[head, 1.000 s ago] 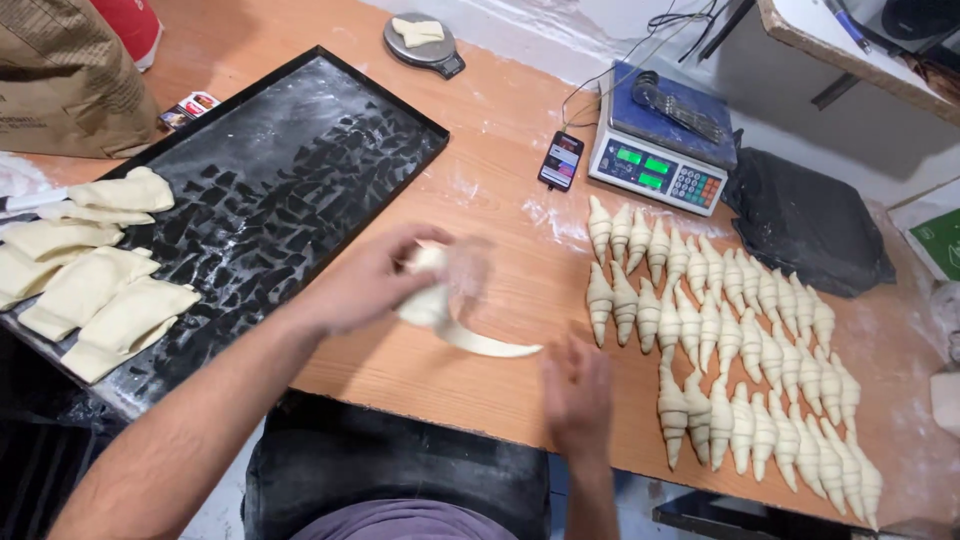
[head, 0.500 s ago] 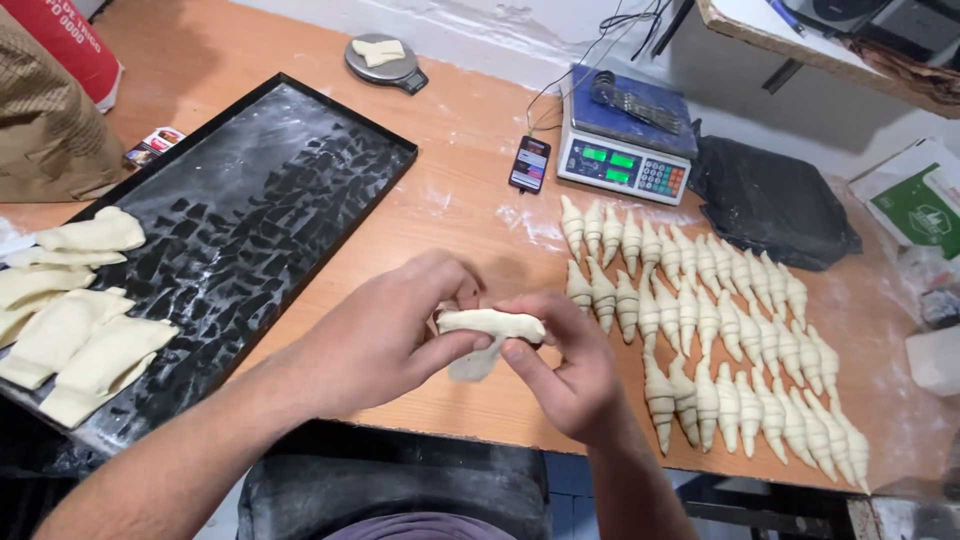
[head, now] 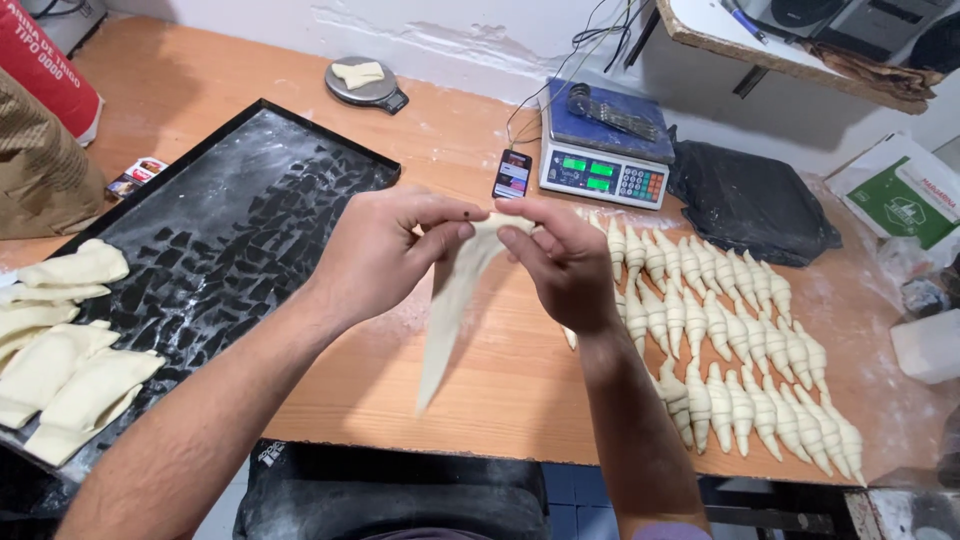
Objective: Rolling triangular dough pieces into croissant shapes on a bakery workbench.
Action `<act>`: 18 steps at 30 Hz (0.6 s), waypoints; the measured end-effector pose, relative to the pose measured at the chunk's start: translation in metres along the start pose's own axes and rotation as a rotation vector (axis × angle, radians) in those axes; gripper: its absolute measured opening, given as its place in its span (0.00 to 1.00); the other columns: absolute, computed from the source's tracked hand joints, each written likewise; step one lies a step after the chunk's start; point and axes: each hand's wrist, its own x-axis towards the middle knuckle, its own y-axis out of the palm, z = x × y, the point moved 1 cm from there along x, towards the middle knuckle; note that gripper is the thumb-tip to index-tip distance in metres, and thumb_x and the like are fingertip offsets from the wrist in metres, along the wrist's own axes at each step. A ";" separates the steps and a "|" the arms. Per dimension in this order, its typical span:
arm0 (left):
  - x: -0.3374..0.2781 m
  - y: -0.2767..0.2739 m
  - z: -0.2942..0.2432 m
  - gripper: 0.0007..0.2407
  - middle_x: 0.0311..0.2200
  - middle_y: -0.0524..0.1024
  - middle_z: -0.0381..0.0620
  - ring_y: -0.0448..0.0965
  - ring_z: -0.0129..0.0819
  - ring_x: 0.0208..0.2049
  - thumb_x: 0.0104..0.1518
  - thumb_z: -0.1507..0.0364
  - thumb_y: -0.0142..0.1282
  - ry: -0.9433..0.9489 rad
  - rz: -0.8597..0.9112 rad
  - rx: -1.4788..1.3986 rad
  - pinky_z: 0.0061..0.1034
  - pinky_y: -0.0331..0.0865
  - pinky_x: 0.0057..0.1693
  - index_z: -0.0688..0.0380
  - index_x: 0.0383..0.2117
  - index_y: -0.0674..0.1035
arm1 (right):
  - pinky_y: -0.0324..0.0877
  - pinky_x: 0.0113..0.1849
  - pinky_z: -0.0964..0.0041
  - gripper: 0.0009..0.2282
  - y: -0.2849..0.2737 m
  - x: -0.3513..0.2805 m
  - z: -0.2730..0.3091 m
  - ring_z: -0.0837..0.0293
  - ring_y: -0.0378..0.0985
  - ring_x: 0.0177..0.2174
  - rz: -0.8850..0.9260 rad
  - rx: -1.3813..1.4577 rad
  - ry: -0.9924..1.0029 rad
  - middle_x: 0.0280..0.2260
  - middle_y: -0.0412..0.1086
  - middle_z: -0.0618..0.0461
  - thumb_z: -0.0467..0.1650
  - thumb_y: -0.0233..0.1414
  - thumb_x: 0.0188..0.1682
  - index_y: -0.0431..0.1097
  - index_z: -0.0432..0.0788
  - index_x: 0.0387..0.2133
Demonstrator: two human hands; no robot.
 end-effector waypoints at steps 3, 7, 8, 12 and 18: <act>-0.001 0.001 0.011 0.08 0.36 0.84 0.44 0.85 0.30 0.33 0.59 0.71 0.61 0.224 -0.117 0.014 0.24 0.77 0.40 0.51 0.43 0.86 | 0.74 0.39 0.73 0.08 0.000 0.003 0.013 0.64 0.77 0.39 -0.061 -0.286 -0.192 0.42 0.76 0.51 0.23 0.59 0.54 0.75 0.40 0.46; -0.026 0.029 0.048 0.08 0.41 0.84 0.47 0.84 0.38 0.40 0.60 0.73 0.61 0.408 -0.181 0.052 0.28 0.78 0.45 0.54 0.44 0.85 | 0.73 0.39 0.71 0.08 0.009 -0.021 -0.006 0.64 0.78 0.41 -0.006 -0.281 -0.201 0.44 0.76 0.51 0.25 0.59 0.53 0.75 0.40 0.45; -0.033 0.041 0.065 0.07 0.40 0.84 0.48 0.84 0.40 0.39 0.58 0.72 0.62 0.364 -0.152 0.078 0.31 0.78 0.45 0.54 0.41 0.85 | 0.74 0.37 0.70 0.08 0.013 -0.028 -0.022 0.62 0.77 0.36 0.081 -0.469 -0.079 0.40 0.77 0.52 0.27 0.61 0.51 0.77 0.43 0.43; -0.082 0.102 0.147 0.07 0.43 0.82 0.50 0.83 0.45 0.40 0.55 0.74 0.63 0.104 0.024 0.126 0.34 0.77 0.45 0.54 0.39 0.86 | 0.72 0.44 0.59 0.06 0.044 -0.081 -0.086 0.58 0.78 0.38 0.229 -0.659 -0.085 0.38 0.79 0.55 0.28 0.61 0.49 0.80 0.46 0.40; -0.152 0.145 0.183 0.17 0.58 0.73 0.50 0.74 0.48 0.59 0.52 0.79 0.56 -0.030 0.037 0.208 0.36 0.70 0.61 0.52 0.49 0.82 | 0.68 0.55 0.51 0.12 0.084 -0.162 -0.125 0.47 0.71 0.54 0.142 -0.670 0.090 0.52 0.73 0.48 0.27 0.56 0.50 0.76 0.41 0.47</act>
